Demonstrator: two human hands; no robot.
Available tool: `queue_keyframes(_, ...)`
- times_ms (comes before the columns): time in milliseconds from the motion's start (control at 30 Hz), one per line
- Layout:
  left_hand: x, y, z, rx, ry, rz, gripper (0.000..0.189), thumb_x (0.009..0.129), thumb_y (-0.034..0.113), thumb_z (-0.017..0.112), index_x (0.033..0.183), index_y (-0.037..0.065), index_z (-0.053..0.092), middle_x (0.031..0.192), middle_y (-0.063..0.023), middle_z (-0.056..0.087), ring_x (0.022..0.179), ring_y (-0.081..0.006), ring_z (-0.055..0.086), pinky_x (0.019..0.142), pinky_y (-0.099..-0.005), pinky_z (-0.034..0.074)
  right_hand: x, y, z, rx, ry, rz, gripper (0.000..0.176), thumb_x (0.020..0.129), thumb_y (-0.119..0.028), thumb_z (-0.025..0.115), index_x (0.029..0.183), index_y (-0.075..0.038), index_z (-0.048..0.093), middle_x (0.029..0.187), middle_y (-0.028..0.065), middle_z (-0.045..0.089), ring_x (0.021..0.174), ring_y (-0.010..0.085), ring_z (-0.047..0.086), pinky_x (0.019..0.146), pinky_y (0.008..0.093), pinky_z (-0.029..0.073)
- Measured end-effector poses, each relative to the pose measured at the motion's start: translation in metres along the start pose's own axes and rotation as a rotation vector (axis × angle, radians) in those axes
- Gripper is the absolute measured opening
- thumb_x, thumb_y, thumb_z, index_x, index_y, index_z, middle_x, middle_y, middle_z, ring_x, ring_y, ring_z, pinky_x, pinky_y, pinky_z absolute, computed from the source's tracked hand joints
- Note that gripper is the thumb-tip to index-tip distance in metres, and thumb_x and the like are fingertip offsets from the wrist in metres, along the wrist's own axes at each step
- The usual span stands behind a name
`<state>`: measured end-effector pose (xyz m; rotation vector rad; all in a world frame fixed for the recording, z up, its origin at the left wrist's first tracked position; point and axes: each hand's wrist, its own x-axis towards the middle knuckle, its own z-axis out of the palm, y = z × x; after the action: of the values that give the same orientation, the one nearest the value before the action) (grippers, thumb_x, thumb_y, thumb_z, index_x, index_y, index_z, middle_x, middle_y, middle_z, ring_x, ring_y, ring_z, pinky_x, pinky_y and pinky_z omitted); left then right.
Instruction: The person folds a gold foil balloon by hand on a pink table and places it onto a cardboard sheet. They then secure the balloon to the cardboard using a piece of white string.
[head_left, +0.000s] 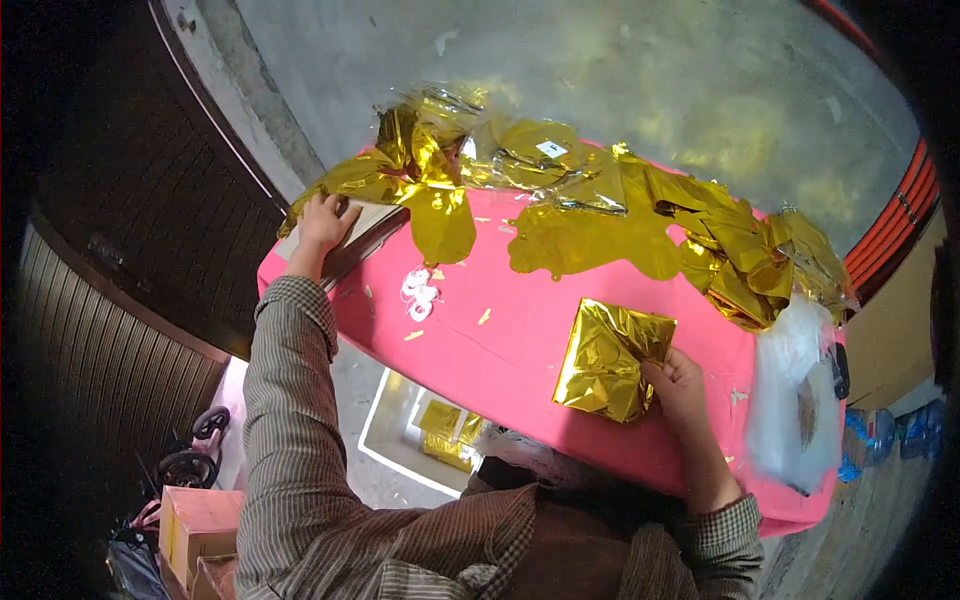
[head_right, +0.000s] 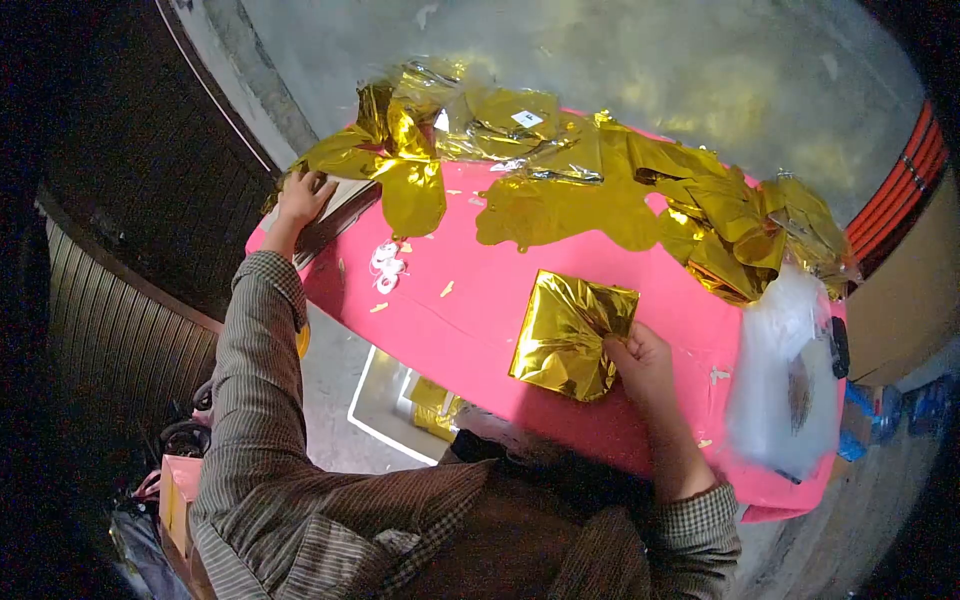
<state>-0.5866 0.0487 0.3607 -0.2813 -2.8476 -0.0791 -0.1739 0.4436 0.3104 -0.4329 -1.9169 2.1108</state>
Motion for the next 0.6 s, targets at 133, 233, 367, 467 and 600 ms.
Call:
queue_keyframes(133,0.011,-0.006,0.011,-0.046,0.001,-0.058,0.069,0.079,0.064,0.054,0.129,0.016,0.052,0.132,-0.0135,0.048,0.125,-0.0319,0.042,0.102,-0.0494,0.032,-0.001,-0.004,0.002,0.051,-0.009,0.033,0.019,0.09,-0.003,0.056,0.108,0.001,0.06,0.096,0.0022,0.066,0.083,0.0065,0.059,0.075,0.021,0.046)
queue_keyframes(233,0.018,-0.008,0.01,-0.107,-0.07,-0.111,0.08,0.074,0.07,0.055,0.134,0.018,0.046,0.137,-0.0103,0.044,0.13,-0.0313,0.036,0.105,-0.0517,0.027,0.0,-0.003,0.0,0.045,-0.025,0.031,0.022,0.091,-0.001,0.054,0.112,0.003,0.058,0.1,0.0052,0.067,0.086,0.009,0.061,0.077,0.0229,0.048)
queue_keyframes(367,0.014,0.001,0.0,0.009,-0.088,-0.201,0.089,0.07,0.077,0.053,0.138,0.02,0.043,0.143,-0.0084,0.04,0.134,-0.0307,0.031,0.106,-0.0515,0.024,0.001,0.005,-0.008,0.003,-0.037,0.03,0.023,0.092,0.0,0.053,0.114,0.004,0.057,0.103,0.0076,0.067,0.087,0.0106,0.062,0.077,0.0243,0.049)
queue_keyframes(467,0.015,-0.003,0.003,0.039,-0.04,-0.179,0.089,0.071,0.078,0.051,0.138,0.02,0.045,0.143,-0.0082,0.038,0.133,-0.0305,0.033,0.106,-0.0508,0.025,0.001,0.005,-0.005,0.021,-0.014,0.046,0.023,0.092,0.0,0.053,0.114,0.004,0.057,0.102,0.0077,0.067,0.087,0.0103,0.062,0.077,0.0241,0.049)
queue_keyframes(600,0.015,-0.003,0.006,0.026,0.009,-0.186,0.085,0.071,0.077,0.051,0.134,0.019,0.051,0.142,-0.0084,0.041,0.131,-0.0304,0.036,0.106,-0.0499,0.026,0.0,0.001,-0.003,0.049,-0.019,0.047,0.021,0.09,-0.001,0.056,0.11,0.002,0.059,0.098,0.0043,0.067,0.085,0.0081,0.061,0.077,0.0224,0.047)
